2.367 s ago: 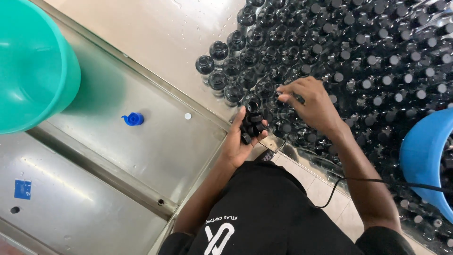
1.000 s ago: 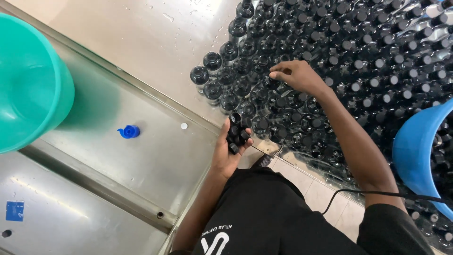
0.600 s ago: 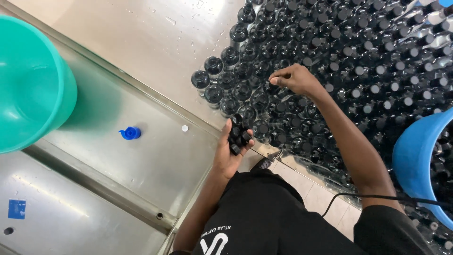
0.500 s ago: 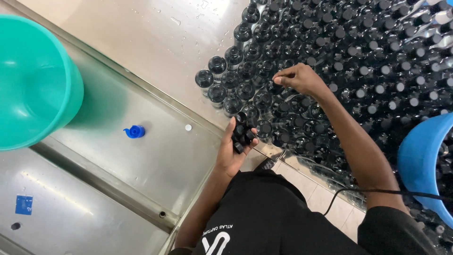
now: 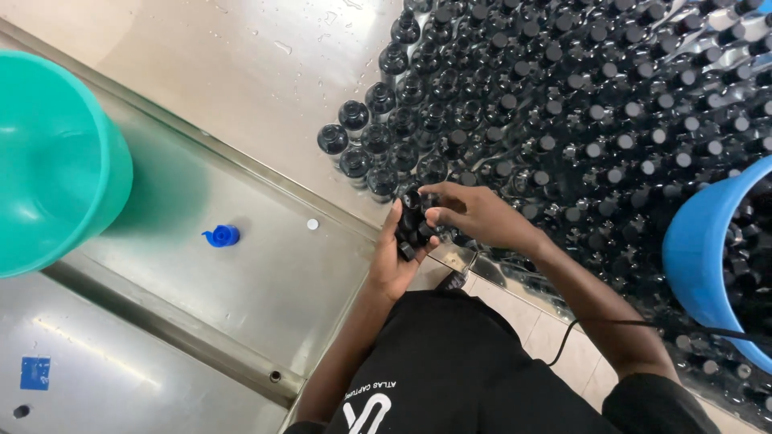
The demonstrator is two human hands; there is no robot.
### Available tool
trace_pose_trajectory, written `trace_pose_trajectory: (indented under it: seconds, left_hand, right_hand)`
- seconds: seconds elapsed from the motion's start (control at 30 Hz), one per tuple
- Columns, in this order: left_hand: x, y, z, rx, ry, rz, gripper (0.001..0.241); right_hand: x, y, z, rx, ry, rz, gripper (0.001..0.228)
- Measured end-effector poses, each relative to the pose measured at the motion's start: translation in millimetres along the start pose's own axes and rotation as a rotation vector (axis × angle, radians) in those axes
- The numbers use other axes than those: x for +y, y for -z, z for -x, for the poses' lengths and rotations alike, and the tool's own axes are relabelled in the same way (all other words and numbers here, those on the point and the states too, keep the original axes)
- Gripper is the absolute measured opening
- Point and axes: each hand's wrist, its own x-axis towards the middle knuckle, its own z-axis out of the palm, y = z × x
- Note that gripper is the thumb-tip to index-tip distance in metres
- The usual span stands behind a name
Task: The person is manually placing and tightening caps onto a large number of small black bottles arranged on a stainless steel surface.
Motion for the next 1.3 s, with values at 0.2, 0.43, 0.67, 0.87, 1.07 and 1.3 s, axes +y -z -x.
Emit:
trace_pose_trajectory:
  seconds: [0.2, 0.43, 0.67, 0.87, 1.07, 1.3]
  left_hand:
    - [1, -8, 4, -0.044, 0.037, 0.004, 0.054]
    - [-5, 7, -3, -0.048, -0.006, -0.034, 0.058]
    - [0, 7, -2, -0.086, -0.041, -0.018, 0.055]
    - [-2, 7, 2, -0.071, -0.039, 0.019, 0.046]
    - [-5, 17, 1, -0.07, -0.091, 0.006, 0.044]
    - [4, 10, 8, -0.043, -0.104, 0.031, 0.042]
  right_hand:
    - [22, -2, -4, 0.081, 0.08, -0.13, 0.039]
    - [19, 3, -20, 0.002, 0.073, -0.105, 0.036]
    - [24, 29, -34, 0.013, 0.147, 0.001, 0.036]
    - [93, 96, -100, 0.345, 0.252, 0.389, 0.031]
    - [130, 117, -150, 0.404, 0.297, 0.492, 0.033]
    - [103, 120, -137, 0.346, 0.391, 0.432, 0.028]
